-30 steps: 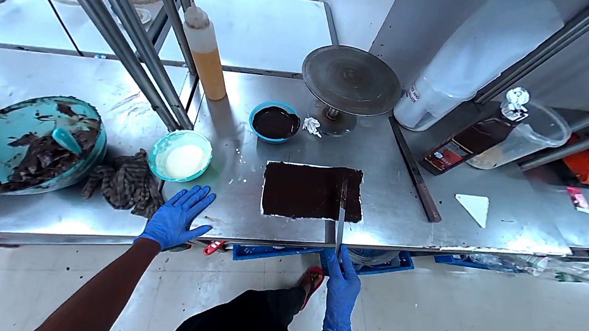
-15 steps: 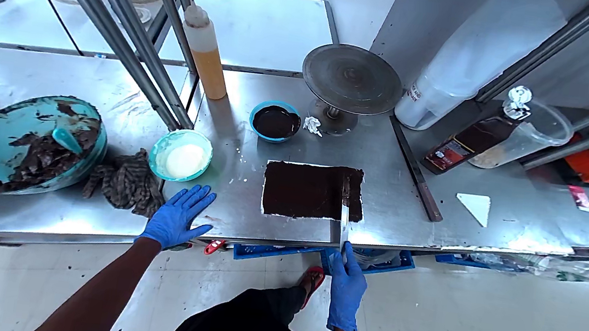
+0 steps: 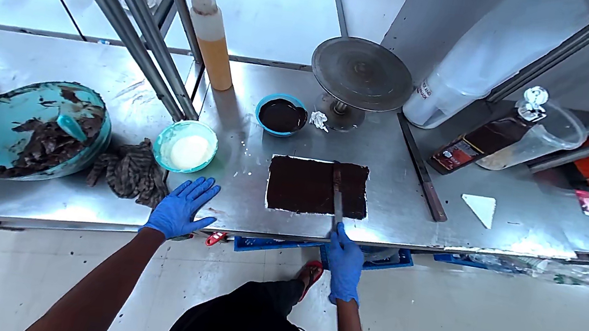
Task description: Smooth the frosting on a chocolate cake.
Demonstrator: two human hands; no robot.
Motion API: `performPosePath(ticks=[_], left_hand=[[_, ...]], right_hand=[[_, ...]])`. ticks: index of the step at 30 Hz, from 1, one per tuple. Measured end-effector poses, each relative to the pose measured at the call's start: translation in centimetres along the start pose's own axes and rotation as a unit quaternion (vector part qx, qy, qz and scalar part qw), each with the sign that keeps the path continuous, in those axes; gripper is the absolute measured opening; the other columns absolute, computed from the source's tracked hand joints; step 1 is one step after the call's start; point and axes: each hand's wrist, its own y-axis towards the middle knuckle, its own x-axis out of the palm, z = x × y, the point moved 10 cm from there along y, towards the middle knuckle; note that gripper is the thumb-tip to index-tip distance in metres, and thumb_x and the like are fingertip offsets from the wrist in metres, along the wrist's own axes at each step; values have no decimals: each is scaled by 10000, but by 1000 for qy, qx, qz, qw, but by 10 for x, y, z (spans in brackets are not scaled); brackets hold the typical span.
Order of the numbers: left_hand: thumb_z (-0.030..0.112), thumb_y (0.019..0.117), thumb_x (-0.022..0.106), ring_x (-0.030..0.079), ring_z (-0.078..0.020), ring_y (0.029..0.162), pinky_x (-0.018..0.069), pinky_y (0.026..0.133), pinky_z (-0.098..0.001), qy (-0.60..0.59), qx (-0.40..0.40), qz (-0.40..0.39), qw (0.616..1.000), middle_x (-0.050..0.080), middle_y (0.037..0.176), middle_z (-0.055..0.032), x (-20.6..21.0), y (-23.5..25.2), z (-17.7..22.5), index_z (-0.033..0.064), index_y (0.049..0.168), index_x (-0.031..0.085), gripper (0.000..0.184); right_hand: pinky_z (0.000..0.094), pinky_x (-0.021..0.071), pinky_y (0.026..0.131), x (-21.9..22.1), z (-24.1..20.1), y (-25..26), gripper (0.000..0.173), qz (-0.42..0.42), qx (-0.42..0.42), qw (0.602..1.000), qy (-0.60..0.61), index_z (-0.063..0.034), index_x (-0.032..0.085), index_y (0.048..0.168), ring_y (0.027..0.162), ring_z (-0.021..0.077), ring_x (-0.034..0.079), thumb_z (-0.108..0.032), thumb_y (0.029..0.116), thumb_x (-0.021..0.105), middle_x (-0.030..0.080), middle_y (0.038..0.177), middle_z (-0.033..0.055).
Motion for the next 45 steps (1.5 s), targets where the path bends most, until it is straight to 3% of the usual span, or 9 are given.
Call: performPosePath(ticks=[8,12,19,23,26,32,37,42,45], left_hand=[[794,907,336,224,-212,1569,199,1265,-479,9,3,10,1000,276,1691,15,0,1,-2,283,1615,327,874],[793,908,340,272,-242,1554,224,1257,-487,20,11,17,1000,302,1680,-34,-3,0,-1,232,1606,358,896],[782,922,333,299,-253,1543,230,1255,-487,19,21,37,999,352,1657,-43,-9,-1,0,215,1594,385,881],[791,919,318,300,-262,1542,243,1250,-490,26,25,38,999,348,1658,-56,-7,0,-2,204,1594,385,896],[773,926,319,311,-274,1537,251,1245,-494,29,31,43,998,363,1649,-79,-9,0,-1,178,1585,400,892],[754,935,319,345,-281,1521,245,1251,-503,27,45,56,997,380,1637,-100,-12,0,1,155,1580,407,885],[743,931,340,379,-314,1500,266,1238,-511,26,55,74,995,428,1602,-138,-15,1,3,119,1555,447,889],[747,930,342,379,-318,1499,268,1235,-514,28,60,78,995,425,1604,-135,-13,-1,2,128,1558,443,887],[742,933,345,383,-324,1496,268,1236,-517,23,56,79,995,424,1604,-140,-12,-1,2,122,1556,446,884]], right_hand=[[463,557,943,75,-70,-54,384,-121,-71,988,-58,-249,662,1401,1068,273,706,-306,1050,517,739,1147,120],[508,583,841,67,-73,-53,441,-155,-84,968,-179,-302,548,1500,999,358,711,-286,1073,436,680,1212,201],[621,561,744,-21,0,-11,417,-11,32,986,-166,-255,581,1468,914,439,694,-257,1056,518,682,1102,247],[643,550,786,-17,12,-7,397,42,48,995,-77,-226,610,1447,973,438,694,-286,1067,512,711,1060,234],[612,561,734,20,-35,-34,348,-8,26,999,-28,-189,653,1364,906,412,698,-313,1069,516,708,985,208],[543,560,858,90,-98,-61,511,-205,-23,976,-66,-299,457,1559,1053,391,672,-220,1055,476,646,1213,215],[535,582,679,36,-51,-30,578,-91,-25,986,-135,-267,488,1542,866,398,697,-122,989,570,649,1138,246],[597,568,710,-32,4,2,453,22,65,993,-94,-238,577,1476,915,435,697,-179,1031,523,680,1078,245],[593,563,688,-16,-10,-14,394,50,54,997,-27,-200,615,1433,893,416,691,-224,1051,518,683,1021,225]])
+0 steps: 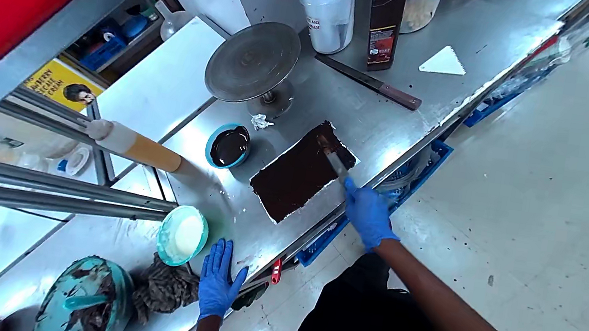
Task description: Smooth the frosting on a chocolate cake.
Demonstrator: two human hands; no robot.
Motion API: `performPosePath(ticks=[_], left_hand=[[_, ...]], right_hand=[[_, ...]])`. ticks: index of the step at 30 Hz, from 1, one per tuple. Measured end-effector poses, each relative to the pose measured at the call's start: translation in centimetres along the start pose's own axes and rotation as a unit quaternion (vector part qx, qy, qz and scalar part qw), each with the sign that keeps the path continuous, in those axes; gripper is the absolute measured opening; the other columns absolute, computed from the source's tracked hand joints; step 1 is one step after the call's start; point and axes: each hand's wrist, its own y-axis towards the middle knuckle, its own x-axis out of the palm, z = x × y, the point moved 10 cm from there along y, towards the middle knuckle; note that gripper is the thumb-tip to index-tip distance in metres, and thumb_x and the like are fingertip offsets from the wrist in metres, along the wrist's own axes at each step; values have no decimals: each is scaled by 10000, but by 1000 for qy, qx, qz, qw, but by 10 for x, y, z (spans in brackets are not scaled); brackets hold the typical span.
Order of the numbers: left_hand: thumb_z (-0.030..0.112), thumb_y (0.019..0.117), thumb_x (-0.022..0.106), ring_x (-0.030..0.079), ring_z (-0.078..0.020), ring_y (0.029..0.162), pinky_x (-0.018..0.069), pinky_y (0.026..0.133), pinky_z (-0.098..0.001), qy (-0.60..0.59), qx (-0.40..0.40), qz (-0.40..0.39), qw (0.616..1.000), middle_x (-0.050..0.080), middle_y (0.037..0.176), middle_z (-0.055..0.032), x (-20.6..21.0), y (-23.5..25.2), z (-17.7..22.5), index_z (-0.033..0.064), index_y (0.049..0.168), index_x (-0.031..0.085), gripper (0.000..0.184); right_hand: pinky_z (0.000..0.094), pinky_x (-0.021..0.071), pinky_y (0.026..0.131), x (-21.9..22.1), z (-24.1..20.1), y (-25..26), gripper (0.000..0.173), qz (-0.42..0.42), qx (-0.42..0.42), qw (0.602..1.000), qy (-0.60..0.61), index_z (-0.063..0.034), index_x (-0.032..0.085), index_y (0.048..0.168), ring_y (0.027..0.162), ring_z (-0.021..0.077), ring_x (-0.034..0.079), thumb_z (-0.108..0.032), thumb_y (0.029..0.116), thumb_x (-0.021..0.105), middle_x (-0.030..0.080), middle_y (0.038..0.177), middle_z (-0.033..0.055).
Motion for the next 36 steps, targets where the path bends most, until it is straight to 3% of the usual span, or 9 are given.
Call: performPosePath(ticks=[7,12,18,20,23,26,29,32,36], left_hand=[[726,943,343,384,-320,1496,269,1238,-507,6,4,-2,1000,426,1601,-144,-2,0,1,110,1554,446,874],[742,937,325,389,-321,1493,265,1241,-499,14,4,-8,1000,430,1598,-148,-1,1,1,111,1551,452,890],[752,931,330,374,-305,1504,256,1241,-513,7,-4,-14,1000,412,1614,-126,2,0,0,125,1562,436,896],[754,933,326,359,-298,1513,250,1245,-510,6,-6,-19,1000,395,1625,-118,3,-1,1,139,1573,418,892],[756,933,318,353,-295,1516,244,1250,-502,10,-9,-21,1000,390,1629,-113,2,-1,1,143,1575,415,893],[747,934,323,360,-297,1512,252,1247,-494,8,-12,-23,1000,397,1625,-111,1,-1,1,139,1566,431,884],[743,934,324,369,-308,1507,262,1242,-505,3,-9,-20,1000,406,1617,-126,0,-1,3,127,1561,437,887],[748,933,319,372,-294,1506,264,1241,-497,8,-12,-20,1000,406,1619,-119,0,-1,3,132,1564,433,889],[764,934,303,355,-277,1517,256,1245,-490,11,-17,-20,1000,393,1631,-90,3,-2,1,157,1574,419,890]], right_hand=[[560,565,836,94,-88,-66,546,-263,-71,961,-36,-263,420,1580,1035,418,673,-175,1045,485,611,1253,256],[537,585,680,48,-44,-22,584,-134,-81,982,-103,-254,494,1534,879,406,696,-98,979,588,645,1146,250],[605,557,716,-20,20,31,424,-5,27,998,-53,-271,583,1472,920,430,693,-242,1057,507,682,1068,237],[617,555,798,-12,20,19,382,2,27,1000,9,-243,635,1425,982,420,697,-261,1060,526,712,1075,219],[600,565,756,21,-6,-24,358,-24,-30,997,60,-214,643,1398,918,392,693,-279,1062,536,704,1013,194],[540,567,844,65,-36,-55,449,-155,-55,986,19,-271,554,1497,993,352,695,-278,1050,522,705,1101,173],[531,580,798,73,-48,-66,493,-222,-105,967,-68,-280,503,1531,967,374,699,-222,1042,503,661,1175,208],[549,582,680,38,-25,-39,470,-121,-128,977,-117,-274,570,1477,839,394,705,-189,1015,566,675,1101,230],[617,545,612,-19,26,10,403,-14,-64,991,-118,-226,609,1435,795,449,682,-221,1036,548,667,1035,263]])
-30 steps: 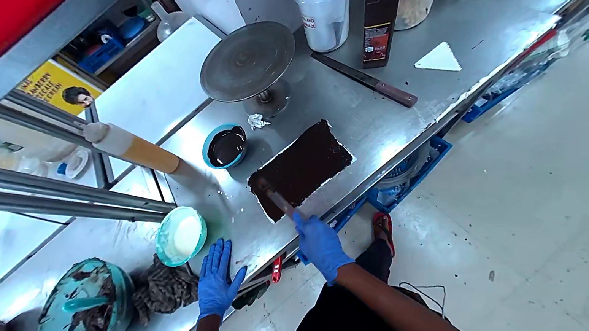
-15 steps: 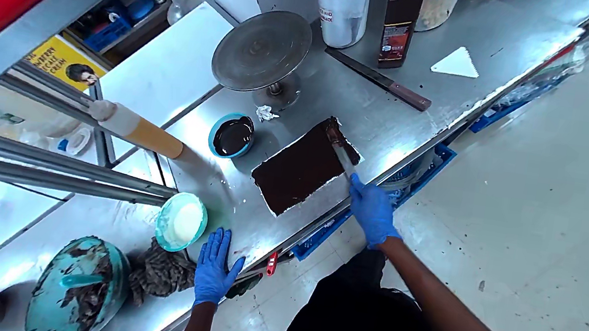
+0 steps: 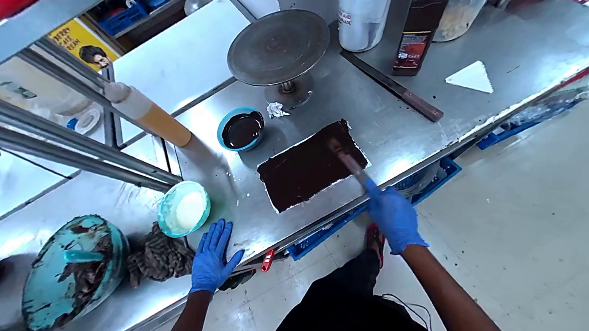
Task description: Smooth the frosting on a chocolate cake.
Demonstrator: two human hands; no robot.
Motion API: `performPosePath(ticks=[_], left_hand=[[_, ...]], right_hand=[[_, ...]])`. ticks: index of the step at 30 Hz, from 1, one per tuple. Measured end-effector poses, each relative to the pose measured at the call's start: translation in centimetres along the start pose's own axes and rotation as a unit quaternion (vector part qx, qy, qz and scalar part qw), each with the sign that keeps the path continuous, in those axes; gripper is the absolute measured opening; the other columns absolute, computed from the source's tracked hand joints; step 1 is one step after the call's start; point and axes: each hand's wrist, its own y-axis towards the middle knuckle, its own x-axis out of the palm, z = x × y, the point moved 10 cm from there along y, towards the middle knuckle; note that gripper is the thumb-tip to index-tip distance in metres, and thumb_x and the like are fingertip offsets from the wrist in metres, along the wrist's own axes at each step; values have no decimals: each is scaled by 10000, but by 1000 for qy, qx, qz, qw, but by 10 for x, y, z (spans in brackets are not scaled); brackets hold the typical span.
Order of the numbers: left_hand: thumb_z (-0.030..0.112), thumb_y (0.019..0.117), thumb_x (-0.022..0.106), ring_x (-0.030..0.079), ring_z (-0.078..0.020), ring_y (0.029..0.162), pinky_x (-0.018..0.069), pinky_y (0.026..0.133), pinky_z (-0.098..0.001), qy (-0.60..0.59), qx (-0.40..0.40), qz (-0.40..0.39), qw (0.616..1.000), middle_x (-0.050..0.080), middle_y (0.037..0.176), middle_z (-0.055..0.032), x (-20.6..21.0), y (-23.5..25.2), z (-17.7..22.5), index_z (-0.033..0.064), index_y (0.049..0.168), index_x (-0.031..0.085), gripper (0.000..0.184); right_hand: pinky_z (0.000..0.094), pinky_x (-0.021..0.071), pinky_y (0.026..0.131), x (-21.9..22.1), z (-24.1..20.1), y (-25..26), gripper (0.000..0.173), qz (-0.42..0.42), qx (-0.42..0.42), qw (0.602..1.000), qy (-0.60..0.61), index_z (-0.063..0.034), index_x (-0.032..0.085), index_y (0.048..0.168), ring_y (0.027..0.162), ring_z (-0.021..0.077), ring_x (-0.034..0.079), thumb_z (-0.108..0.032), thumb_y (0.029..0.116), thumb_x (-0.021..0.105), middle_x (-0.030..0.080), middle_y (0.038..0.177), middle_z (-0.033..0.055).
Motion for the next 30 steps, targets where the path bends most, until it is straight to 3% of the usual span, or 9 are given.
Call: performPosePath(ticks=[3,6,11,13,17,20,23,26,30], left_hand=[[766,930,310,329,-271,1529,249,1246,-489,5,-5,-6,1000,375,1642,-74,4,0,-1,182,1585,402,883],[776,929,302,322,-271,1532,247,1248,-487,3,-9,-9,1000,372,1645,-63,3,0,-1,193,1588,398,885],[774,925,308,299,-258,1543,224,1256,-474,4,-12,-21,1000,345,1659,-61,4,1,0,195,1599,372,891],[774,925,315,305,-259,1540,229,1255,-474,5,-13,-19,1000,351,1656,-62,2,1,0,194,1596,380,889],[772,930,313,309,-265,1538,231,1254,-483,4,-12,-18,1000,356,1653,-62,4,1,-1,193,1593,385,884],[782,925,308,300,-257,1542,217,1258,-485,2,-15,-22,1000,350,1657,-51,6,0,-1,206,1598,375,889],[764,930,334,300,-262,1542,235,1251,-497,-16,-18,-18,1000,347,1659,-50,3,-1,0,198,1591,388,872],[773,935,318,276,-255,1553,228,1251,-497,-22,-22,-24,999,326,1670,-38,1,0,1,204,1598,375,876],[782,929,329,223,-219,1570,202,1264,-474,-15,-26,-38,999,264,1695,-14,9,0,-2,242,1620,319,877]], right_hand=[[651,542,676,-4,18,11,384,29,41,997,55,-236,629,1418,869,447,689,-242,1050,517,685,1069,246],[654,546,744,21,-14,-11,369,14,35,991,127,-221,637,1412,902,437,699,-288,1063,538,723,1001,221],[534,554,913,79,-102,-59,442,-166,-30,980,106,-253,552,1498,1048,353,693,-285,1061,496,711,1135,175],[527,569,876,79,-116,-67,459,-196,-75,977,39,-288,520,1522,1035,364,699,-259,1069,454,686,1195,192],[578,578,673,46,-69,-35,496,-89,-91,991,-36,-295,554,1496,832,413,705,-199,1009,575,679,1114,239],[632,556,663,14,-15,2,421,-22,-28,999,-33,-254,595,1454,828,452,694,-233,1038,537,676,1083,265],[655,541,772,-1,11,17,391,16,14,1000,6,-242,611,1448,965,453,689,-260,1072,505,700,1092,243],[662,536,806,6,-11,-9,373,-6,23,997,73,-174,633,1414,986,464,686,-282,1082,502,713,1046,253],[618,561,824,54,-65,-50,390,-41,-16,991,123,-182,632,1421,955,402,703,-277,1050,557,723,1020,204]])
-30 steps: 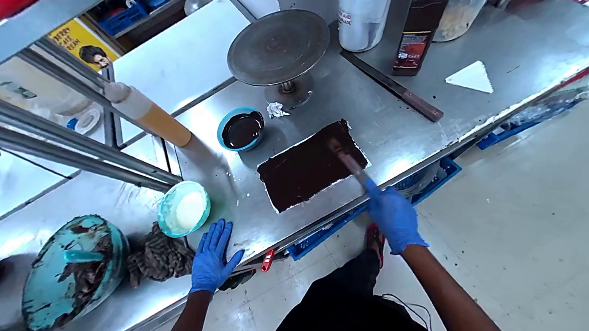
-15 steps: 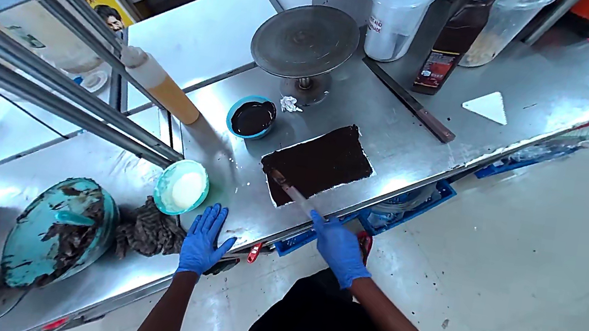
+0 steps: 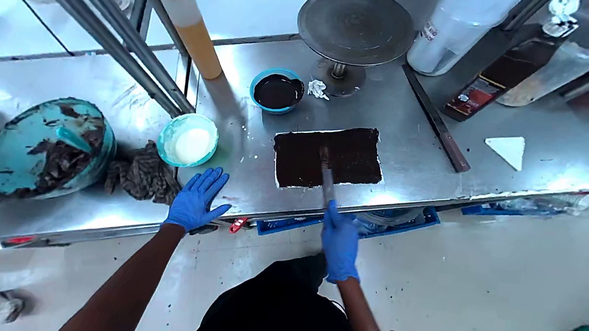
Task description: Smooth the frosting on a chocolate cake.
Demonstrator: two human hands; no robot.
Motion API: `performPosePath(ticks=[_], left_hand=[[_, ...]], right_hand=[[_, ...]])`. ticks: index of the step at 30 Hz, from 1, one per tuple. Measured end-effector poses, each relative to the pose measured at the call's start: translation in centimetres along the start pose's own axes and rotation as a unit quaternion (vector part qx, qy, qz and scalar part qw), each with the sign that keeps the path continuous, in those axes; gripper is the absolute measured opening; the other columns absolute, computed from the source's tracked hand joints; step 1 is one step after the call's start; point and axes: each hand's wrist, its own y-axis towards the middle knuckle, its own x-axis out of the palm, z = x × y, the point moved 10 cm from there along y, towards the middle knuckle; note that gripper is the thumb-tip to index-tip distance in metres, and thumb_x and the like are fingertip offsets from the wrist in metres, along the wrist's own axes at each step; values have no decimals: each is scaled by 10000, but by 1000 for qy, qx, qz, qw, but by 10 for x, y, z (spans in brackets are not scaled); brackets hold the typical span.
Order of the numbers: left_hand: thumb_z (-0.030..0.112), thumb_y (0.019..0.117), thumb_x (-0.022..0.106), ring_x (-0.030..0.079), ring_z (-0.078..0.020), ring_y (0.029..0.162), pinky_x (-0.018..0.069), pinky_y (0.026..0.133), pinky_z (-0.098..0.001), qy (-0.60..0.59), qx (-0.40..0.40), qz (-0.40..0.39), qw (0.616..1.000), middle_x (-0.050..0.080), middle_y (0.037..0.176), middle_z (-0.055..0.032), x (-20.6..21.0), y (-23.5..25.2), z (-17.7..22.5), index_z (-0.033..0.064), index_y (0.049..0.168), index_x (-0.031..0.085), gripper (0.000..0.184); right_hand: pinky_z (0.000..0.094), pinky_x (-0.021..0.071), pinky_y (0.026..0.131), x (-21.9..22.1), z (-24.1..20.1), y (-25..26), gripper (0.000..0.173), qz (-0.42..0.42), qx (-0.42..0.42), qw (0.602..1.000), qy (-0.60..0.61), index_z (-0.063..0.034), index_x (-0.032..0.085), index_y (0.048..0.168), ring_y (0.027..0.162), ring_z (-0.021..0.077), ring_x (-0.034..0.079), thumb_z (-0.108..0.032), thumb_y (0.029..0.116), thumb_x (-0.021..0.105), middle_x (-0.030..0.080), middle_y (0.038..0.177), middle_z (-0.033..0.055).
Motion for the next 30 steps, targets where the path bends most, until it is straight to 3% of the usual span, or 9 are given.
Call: performPosePath(ticks=[5,8,10,13,16,19,23,27,30], left_hand=[[785,922,336,198,-206,1576,197,1268,-471,0,-2,0,1000,251,1699,-1,1,0,-2,247,1620,317,881],[790,923,328,204,-202,1574,191,1269,-470,1,-3,-2,1000,253,1699,3,1,1,-2,252,1621,315,881],[787,922,334,222,-217,1570,197,1265,-473,-4,-2,1,1000,268,1694,-7,0,0,-1,247,1614,335,878],[787,919,338,236,-231,1566,200,1261,-480,-14,-1,6,1000,284,1688,-24,-3,1,0,237,1608,348,882],[795,915,346,224,-224,1569,193,1263,-481,-23,-3,-4,1000,275,1691,-18,-2,1,1,242,1612,335,891],[799,908,357,222,-223,1570,195,1263,-481,-25,-4,-3,1000,280,1689,-17,-3,1,0,242,1614,332,900],[808,899,367,202,-217,1575,184,1269,-482,-31,-11,-20,999,265,1695,-9,-3,2,1,250,1618,321,911],[795,907,368,203,-206,1575,182,1271,-472,-29,-5,-15,999,253,1699,-3,-1,1,0,251,1619,318,898],[793,907,364,207,-209,1574,187,1270,-468,-22,-7,-10,1000,254,1698,-8,-1,0,-1,256,1620,317,893]], right_hand=[[521,591,759,39,-38,-21,442,-97,-72,987,-104,-302,576,1479,891,354,718,-254,1044,512,706,1065,191],[565,579,685,6,-19,5,420,-64,-82,981,-166,-306,594,1460,815,384,707,-273,1051,505,687,1082,220],[619,559,683,-30,2,26,399,-41,-57,984,-164,-261,600,1450,842,432,694,-263,1064,501,679,1073,245],[680,533,744,-77,31,51,405,-8,2,989,-146,-213,569,1475,940,486,674,-280,1088,472,665,1117,278],[677,526,791,-89,47,62,399,39,30,992,-115,-193,598,1456,977,476,673,-298,1090,476,684,1088,264],[686,513,840,-69,40,52,384,53,42,996,-53,-159,646,1400,988,459,681,-311,1081,497,716,1043,245],[639,546,811,-16,8,18,358,22,16,1000,-1,-148,684,1354,921,411,699,-304,1057,560,724,968,211],[570,582,802,31,-34,-16,409,-55,-42,997,-29,-221,620,1442,931,374,708,-263,1040,564,716,1043,196],[533,594,743,36,-41,-17,432,-78,-81,986,-123,-299,588,1469,876,353,721,-275,1040,541,709,1070,190]])
